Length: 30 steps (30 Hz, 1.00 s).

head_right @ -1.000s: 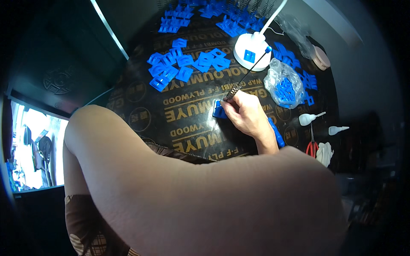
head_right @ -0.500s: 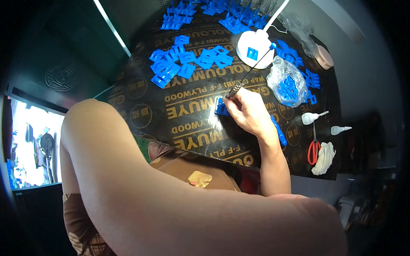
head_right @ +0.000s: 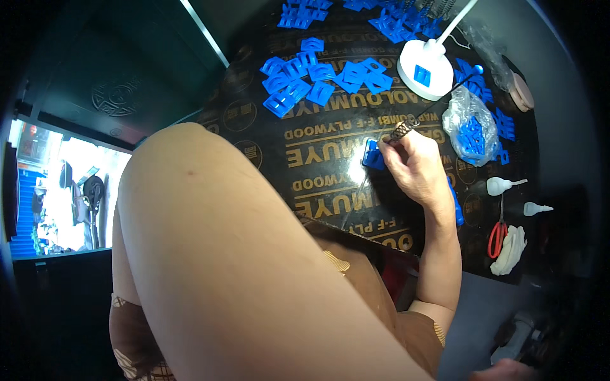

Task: The person assembles plastic components by inserting metal springs into plastic bases, placing inserts into plastic frames, applying glue from a bottle onto the frames, pressing the plastic pieces together, and wiping them with a cloth.

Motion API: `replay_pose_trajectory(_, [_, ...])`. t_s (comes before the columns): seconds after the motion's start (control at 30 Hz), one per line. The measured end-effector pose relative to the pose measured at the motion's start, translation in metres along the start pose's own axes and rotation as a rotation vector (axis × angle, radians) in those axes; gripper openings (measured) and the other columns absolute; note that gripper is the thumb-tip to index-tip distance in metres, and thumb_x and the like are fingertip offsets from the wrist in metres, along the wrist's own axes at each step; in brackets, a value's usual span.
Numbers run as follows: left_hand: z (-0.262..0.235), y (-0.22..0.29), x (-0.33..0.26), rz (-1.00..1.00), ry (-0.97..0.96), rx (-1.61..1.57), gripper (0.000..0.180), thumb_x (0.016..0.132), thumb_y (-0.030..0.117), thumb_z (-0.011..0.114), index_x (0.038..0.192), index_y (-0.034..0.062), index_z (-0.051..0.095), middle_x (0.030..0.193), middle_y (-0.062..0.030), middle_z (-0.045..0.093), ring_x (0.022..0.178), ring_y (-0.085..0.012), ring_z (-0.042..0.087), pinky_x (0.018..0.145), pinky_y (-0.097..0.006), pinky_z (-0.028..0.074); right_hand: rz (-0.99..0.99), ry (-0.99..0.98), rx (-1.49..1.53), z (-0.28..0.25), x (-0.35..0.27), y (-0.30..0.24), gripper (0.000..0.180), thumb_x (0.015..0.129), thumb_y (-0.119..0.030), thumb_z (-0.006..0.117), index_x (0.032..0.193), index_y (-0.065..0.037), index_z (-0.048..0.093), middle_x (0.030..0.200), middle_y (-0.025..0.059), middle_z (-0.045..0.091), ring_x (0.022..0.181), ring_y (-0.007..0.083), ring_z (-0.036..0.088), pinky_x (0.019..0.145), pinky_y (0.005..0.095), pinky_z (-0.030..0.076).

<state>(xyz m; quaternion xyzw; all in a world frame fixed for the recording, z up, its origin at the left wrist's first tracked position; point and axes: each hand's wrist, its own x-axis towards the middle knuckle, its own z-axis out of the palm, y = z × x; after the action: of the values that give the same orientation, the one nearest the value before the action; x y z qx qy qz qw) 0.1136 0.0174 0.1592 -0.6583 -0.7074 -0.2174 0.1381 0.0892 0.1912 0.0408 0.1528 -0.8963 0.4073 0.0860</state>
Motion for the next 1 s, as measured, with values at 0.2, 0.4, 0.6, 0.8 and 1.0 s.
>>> replay_pose_trajectory(0.2, [0.001,-0.011,-0.01,0.008,0.03,-0.083,0.019,0.066,0.013,0.066,0.073,-0.0033,0.06,0.076,-0.0146,0.053,0.058,-0.0239,0.061,0.048,-0.036,0.053,0.04,0.042,0.063,0.005,0.004,-0.007,0.009,0.083,-0.004,0.065,0.081,0.002,0.059,0.062,0.0068,0.055,0.051,0.0124,0.048,0.049,0.0282,0.04])
replay_pose_trajectory(0.4, [0.001,-0.021,0.008,0.137,0.105,-0.157,0.02,0.065,0.014,0.067,0.073,-0.0027,0.059,0.075,-0.0132,0.051,0.056,-0.0224,0.061,0.046,-0.035,0.053,-0.09,0.03,-0.061,0.004,-0.003,0.005,0.008,0.08,-0.004,0.065,0.08,0.002,0.059,0.07,0.0169,0.061,0.062,0.0281,0.062,0.057,0.0358,0.047])
replay_pose_trajectory(0.6, [-0.009,-0.027,0.032,0.156,-0.164,-0.302,0.026,0.076,0.011,0.06,0.099,-0.0014,0.059,0.108,-0.018,0.058,0.085,-0.0296,0.066,0.069,-0.035,0.056,0.117,0.127,-0.126,0.003,-0.017,0.006,0.01,0.084,-0.008,0.062,0.082,0.0,0.056,0.074,0.0102,0.058,0.063,0.0192,0.058,0.054,0.0314,0.046])
replay_pose_trajectory(0.8, [0.024,-0.103,-0.023,-0.105,0.311,-0.316,0.032,0.068,-0.016,0.047,0.092,-0.0039,0.064,0.096,-0.0164,0.065,0.086,-0.0254,0.066,0.073,-0.03,0.052,-0.08,-0.023,0.002,0.001,0.005,0.004,0.013,0.079,-0.005,0.063,0.077,-0.001,0.051,0.064,0.0146,0.055,0.056,0.029,0.056,0.055,0.0354,0.046])
replay_pose_trajectory(1.0, [0.033,-0.105,-0.036,0.028,0.415,-0.503,0.032,0.065,-0.019,0.049,0.088,-0.0028,0.065,0.09,-0.0158,0.066,0.084,-0.0263,0.067,0.073,-0.031,0.054,-0.097,-0.056,0.046,0.0,0.0,-0.002,0.012,0.082,-0.008,0.065,0.091,-0.003,0.059,0.069,0.0128,0.061,0.059,0.0259,0.059,0.057,0.0342,0.047])
